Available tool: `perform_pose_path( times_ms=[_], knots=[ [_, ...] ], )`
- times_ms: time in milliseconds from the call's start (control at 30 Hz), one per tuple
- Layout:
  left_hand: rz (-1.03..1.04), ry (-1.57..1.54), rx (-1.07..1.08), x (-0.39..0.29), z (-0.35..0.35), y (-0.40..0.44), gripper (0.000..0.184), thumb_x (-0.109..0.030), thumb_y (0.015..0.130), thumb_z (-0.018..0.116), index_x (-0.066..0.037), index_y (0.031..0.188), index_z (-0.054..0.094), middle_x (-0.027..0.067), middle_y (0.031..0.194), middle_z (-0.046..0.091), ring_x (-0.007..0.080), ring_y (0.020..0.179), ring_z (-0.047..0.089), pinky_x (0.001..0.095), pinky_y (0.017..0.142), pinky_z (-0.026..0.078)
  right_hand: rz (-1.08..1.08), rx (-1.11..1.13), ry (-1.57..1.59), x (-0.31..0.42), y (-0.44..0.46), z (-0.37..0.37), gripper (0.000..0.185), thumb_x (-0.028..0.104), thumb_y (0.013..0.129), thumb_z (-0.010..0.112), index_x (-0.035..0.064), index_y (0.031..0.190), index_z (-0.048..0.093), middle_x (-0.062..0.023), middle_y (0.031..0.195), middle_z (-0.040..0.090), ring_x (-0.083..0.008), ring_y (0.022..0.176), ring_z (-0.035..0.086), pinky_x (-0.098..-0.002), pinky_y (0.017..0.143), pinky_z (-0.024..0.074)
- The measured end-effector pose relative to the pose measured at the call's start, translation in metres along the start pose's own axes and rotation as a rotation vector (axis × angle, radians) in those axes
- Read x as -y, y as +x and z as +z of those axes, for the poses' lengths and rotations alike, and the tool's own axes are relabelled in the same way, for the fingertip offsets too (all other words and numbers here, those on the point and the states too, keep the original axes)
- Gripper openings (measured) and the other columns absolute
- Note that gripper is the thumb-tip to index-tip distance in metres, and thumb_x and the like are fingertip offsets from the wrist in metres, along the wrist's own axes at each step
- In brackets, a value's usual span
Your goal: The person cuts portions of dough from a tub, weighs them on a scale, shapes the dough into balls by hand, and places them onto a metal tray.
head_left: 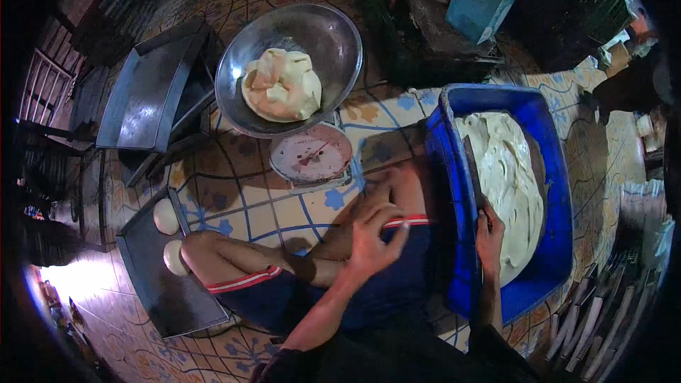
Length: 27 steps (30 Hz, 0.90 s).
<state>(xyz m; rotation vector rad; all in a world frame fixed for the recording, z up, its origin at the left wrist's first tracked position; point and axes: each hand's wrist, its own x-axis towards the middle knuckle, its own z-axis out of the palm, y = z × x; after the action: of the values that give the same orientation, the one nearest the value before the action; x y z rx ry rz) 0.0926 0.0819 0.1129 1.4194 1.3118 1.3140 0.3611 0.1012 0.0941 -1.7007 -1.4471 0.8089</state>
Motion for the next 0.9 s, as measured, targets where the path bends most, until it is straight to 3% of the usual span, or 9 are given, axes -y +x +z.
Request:
perform_pose_path(
  times_ms=[133,300,533,667,733,800,833,867,900],
  knots=[
    [0.115,0.046,0.101,-0.014,0.021,0.0,0.011,0.001,0.077,0.065,0.001,0.088,0.063,0.0121,0.088,0.063,0.0228,0.085,0.062,0.033,0.077,0.049,0.039,0.017,-0.038,0.025,-0.003,0.0,0.04,0.002,0.09,0.039,-0.0055,0.128,0.051,-0.0207,0.125,0.058,-0.0259,0.12,0.052,-0.0318,0.102,0.0356],
    [0.048,0.049,0.147,-0.01,0.036,-0.006,0.011,-0.006,0.078,0.065,-0.002,0.088,0.063,0.0113,0.092,0.064,0.0284,0.089,0.063,0.037,0.08,0.048,0.012,0.006,-0.074,0.026,-0.003,-0.001,0.04,0.002,0.091,0.039,-0.0041,0.128,0.051,-0.0213,0.121,0.06,-0.0273,0.115,0.056,-0.0325,0.099,0.0389],
    [0.046,0.056,0.155,-0.012,0.036,-0.007,0.01,-0.007,0.079,0.064,-0.002,0.087,0.063,0.0113,0.09,0.064,0.0287,0.087,0.063,0.0378,0.079,0.048,-0.021,-0.007,-0.083,0.0,-0.001,0.001,0.039,0.004,0.092,0.04,-0.0032,0.128,0.052,-0.0224,0.117,0.062,-0.0272,0.112,0.058,-0.0339,0.097,0.0405],
    [0.026,0.065,0.163,-0.011,0.034,-0.007,0.01,-0.002,0.081,0.064,0.001,0.091,0.064,0.0118,0.091,0.064,0.0228,0.089,0.063,0.0328,0.078,0.049,-0.058,-0.029,-0.121,0.006,-0.002,0.0,0.038,0.004,0.092,0.043,-0.0036,0.128,0.052,-0.0223,0.116,0.062,-0.0254,0.11,0.059,-0.0332,0.096,0.041],
    [0.042,0.052,0.154,-0.013,0.028,-0.005,0.01,-0.002,0.081,0.064,0.001,0.091,0.064,0.0114,0.09,0.064,0.022,0.089,0.063,0.0328,0.078,0.049,0.041,-0.029,0.016,0.01,-0.002,0.0,0.039,0.005,0.091,0.047,-0.0047,0.128,0.051,-0.0216,0.117,0.062,-0.0234,0.11,0.058,-0.0329,0.096,0.0409],
    [0.0,-0.01,0.088,-0.019,0.011,-0.002,0.012,-0.004,0.079,0.065,0.0,0.09,0.064,0.0122,0.091,0.065,0.0232,0.086,0.064,0.0345,0.079,0.048,0.112,-0.049,-0.011,-0.004,0.005,-0.009,0.039,0.005,0.09,0.049,-0.0048,0.128,0.051,-0.0211,0.117,0.062,-0.0222,0.111,0.057,-0.0325,0.096,0.0411],
    [-0.011,0.076,-0.024,-0.019,-0.007,0.0,0.011,-0.003,0.079,0.066,0.001,0.09,0.064,0.0091,0.088,0.065,0.0175,0.084,0.062,0.0323,0.079,0.048,0.184,-0.071,-0.037,-0.01,0.01,-0.015,0.04,0.005,0.09,0.05,-0.0049,0.128,0.051,-0.0207,0.117,0.062,-0.0209,0.111,0.056,-0.0321,0.096,0.0413],
    [-0.095,0.017,-0.231,-0.012,-0.024,0.001,0.012,-0.006,0.081,0.065,0.0,0.092,0.064,0.0079,0.09,0.064,0.017,0.086,0.061,0.0328,0.08,0.048,0.182,-0.1,-0.151,0.0,0.016,-0.024,0.04,0.007,0.089,0.053,-0.0031,0.128,0.052,-0.0221,0.12,0.059,-0.0265,0.114,0.055,-0.0358,0.095,0.0429],
    [-0.174,-0.042,-0.438,-0.003,-0.046,0.002,0.013,-0.008,0.083,0.064,-0.002,0.094,0.063,0.0066,0.092,0.063,0.0165,0.087,0.059,0.0332,0.08,0.048,0.059,-0.163,-0.546,-0.013,0.018,-0.028,0.04,0.006,0.088,0.054,-0.0019,0.127,0.053,-0.0231,0.121,0.058,-0.0306,0.114,0.055,-0.038,0.094,0.0441]
  ],
)
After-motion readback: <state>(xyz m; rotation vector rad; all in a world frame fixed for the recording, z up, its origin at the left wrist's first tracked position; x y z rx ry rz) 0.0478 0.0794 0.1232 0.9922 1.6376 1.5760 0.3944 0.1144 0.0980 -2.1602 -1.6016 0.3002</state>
